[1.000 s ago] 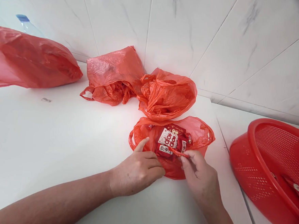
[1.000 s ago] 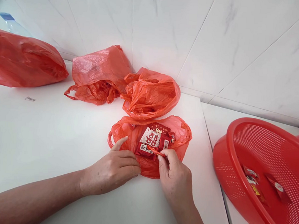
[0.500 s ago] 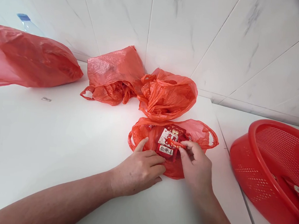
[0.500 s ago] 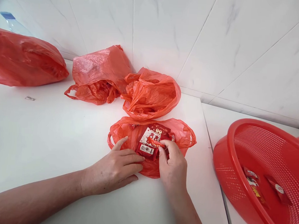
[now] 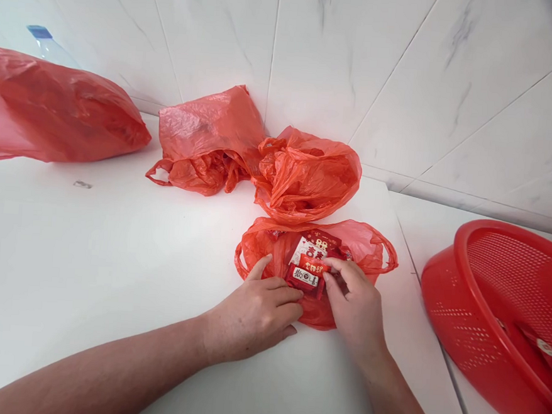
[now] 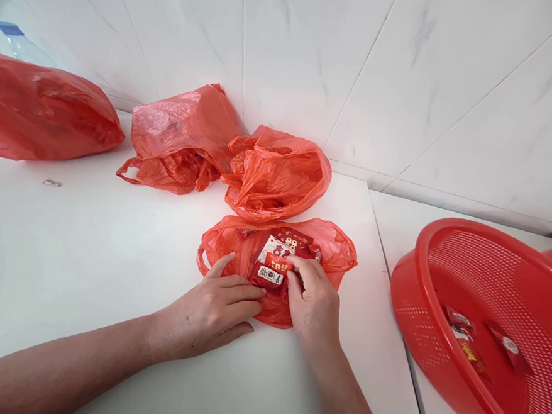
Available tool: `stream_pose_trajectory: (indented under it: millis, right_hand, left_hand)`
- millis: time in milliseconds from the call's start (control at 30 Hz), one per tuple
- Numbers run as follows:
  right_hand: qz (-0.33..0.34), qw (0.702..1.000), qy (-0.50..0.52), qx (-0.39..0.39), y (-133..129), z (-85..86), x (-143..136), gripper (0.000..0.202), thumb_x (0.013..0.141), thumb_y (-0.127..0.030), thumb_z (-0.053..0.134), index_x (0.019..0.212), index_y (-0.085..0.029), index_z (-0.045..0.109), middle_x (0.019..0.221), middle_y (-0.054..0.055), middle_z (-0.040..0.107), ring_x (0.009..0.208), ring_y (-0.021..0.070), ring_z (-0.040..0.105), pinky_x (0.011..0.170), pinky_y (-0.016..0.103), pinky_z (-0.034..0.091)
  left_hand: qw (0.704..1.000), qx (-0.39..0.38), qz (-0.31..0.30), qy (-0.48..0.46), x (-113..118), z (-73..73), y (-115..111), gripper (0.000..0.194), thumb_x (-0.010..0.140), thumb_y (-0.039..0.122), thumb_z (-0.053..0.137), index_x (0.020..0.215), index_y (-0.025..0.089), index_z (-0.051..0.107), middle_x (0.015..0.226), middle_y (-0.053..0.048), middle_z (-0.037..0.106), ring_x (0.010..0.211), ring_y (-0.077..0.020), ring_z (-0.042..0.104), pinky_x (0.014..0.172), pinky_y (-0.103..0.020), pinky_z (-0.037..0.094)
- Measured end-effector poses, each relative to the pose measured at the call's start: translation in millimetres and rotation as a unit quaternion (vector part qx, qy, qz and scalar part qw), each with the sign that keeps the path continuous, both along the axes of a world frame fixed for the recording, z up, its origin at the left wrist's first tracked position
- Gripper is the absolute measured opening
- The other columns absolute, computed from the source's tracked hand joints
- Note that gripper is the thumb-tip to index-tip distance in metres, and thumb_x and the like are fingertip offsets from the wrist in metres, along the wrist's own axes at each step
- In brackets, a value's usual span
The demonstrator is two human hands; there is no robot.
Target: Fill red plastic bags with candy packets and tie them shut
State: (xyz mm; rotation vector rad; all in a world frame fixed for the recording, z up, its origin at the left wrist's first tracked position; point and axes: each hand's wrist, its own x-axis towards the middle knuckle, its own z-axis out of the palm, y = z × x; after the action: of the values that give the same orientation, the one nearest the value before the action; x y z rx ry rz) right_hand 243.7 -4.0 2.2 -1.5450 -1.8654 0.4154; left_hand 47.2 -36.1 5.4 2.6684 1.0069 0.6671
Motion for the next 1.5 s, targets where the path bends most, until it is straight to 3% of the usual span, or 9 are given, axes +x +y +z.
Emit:
stream_pose_trajectory:
  millis: [233,433,600,900,1300,1500]
  right_hand:
    - [0.003,0.999,-0.013,0.033,-1.3,-3.4,-1.7,0.028,0.085,-0.015,0.049,0.108,-0.025,0.062,0.104,0.0,0.067,0.09,0.0158,0.063,0.082,0.03,0.05]
    - [0.012,0.999,-0.025,0.029,-0.1,-5.3,-0.4,0.027,0.085,-0.015,0.047,0.104,-0.025,0.064,0.104,0.001,0.069,0.094,0.0176,0.064,0.084,0.032,0.051]
    - [0.01,1.0,-0.02,0.016,-0.5,-6.9,1.2,0.034,0.086,-0.018,0.047,0.118,-0.025,0.059,0.104,0.003,0.069,0.093,0.0186,0.065,0.083,0.035,0.052]
    - [0.049,0.998,-0.016,0.028,-1.3,-2.9,0.5,0.022,0.088,-0.018,0.045,0.096,-0.022,0.065,0.102,0.005,0.067,0.093,0.0189,0.063,0.079,0.034,0.053]
    - [0.05,0.998,-0.021,0.04,-3.0,-7.6,3.0,0.026,0.088,-0.021,0.047,0.111,-0.024,0.06,0.109,0.004,0.065,0.099,0.0181,0.062,0.084,0.032,0.053]
    - [0.07,0.995,-0.065,0.029,-5.2,-4.9,1.7,0.028,0.089,-0.022,0.047,0.114,-0.025,0.06,0.11,0.004,0.062,0.097,0.0171,0.062,0.077,0.029,0.054]
  left_hand:
    - [1.0,-0.007,-0.011,0.002,-0.8,0.2,1.4,0.015,0.089,0.025,0.05,0.094,0.019,0.063,0.096,-0.007,0.07,0.09,-0.0206,0.062,0.101,-0.052,0.03]
    - [1.0,-0.013,-0.008,0.002,-0.7,0.5,1.2,0.015,0.089,0.026,0.051,0.095,0.019,0.063,0.096,-0.007,0.07,0.09,-0.0209,0.063,0.101,-0.052,0.031]
    - [1.0,-0.016,-0.005,-0.005,-0.3,1.5,0.6,0.015,0.089,0.026,0.05,0.095,0.019,0.063,0.095,-0.006,0.07,0.09,-0.0204,0.063,0.101,-0.051,0.031]
    - [1.0,-0.015,-0.001,-0.001,-0.4,2.3,0.6,0.015,0.089,0.026,0.051,0.096,0.02,0.063,0.094,-0.006,0.07,0.089,-0.0199,0.063,0.102,-0.05,0.032]
    - [1.0,-0.028,-0.004,0.003,-0.7,1.4,0.9,0.016,0.089,0.026,0.051,0.098,0.019,0.062,0.096,-0.007,0.07,0.09,-0.0203,0.062,0.101,-0.052,0.032]
    - [1.0,-0.02,0.001,0.006,-0.1,2.2,0.7,0.015,0.089,0.025,0.051,0.095,0.02,0.063,0.094,-0.006,0.07,0.088,-0.0199,0.063,0.101,-0.051,0.032]
